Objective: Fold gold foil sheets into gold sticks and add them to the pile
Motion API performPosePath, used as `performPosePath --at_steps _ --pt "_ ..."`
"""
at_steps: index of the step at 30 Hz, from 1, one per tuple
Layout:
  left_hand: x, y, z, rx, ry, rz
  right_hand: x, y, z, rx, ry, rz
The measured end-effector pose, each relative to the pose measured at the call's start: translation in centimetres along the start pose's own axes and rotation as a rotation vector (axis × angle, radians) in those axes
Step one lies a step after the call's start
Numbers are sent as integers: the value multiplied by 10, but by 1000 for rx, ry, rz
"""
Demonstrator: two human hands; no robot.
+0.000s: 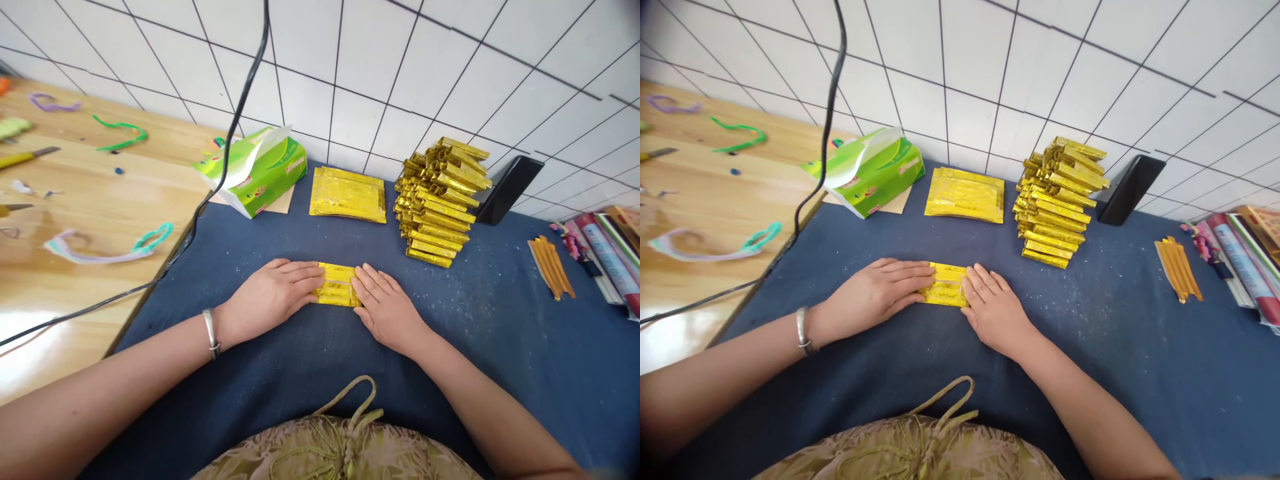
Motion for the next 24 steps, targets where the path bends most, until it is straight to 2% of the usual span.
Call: performPosePath --at_steps 8,15,24 --pt "0 2 -2 26 -33 27 -1 3 4 15 41 55" --pt "-3 2 -3 43 -14 39 1 7 -1 -36 -17 73" --pt "0 2 0 46 -45 61 -12 7 -13 -148 -83 130"
Point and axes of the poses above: each hand's wrist, its own y-axis away from the middle knuckle, its own x-axis out of the palm, z = x × y, the point moved 2 cm from there along -y, towards the middle knuckle, and after that the axes turned 5 degrees about x, right-handed, at the moved point
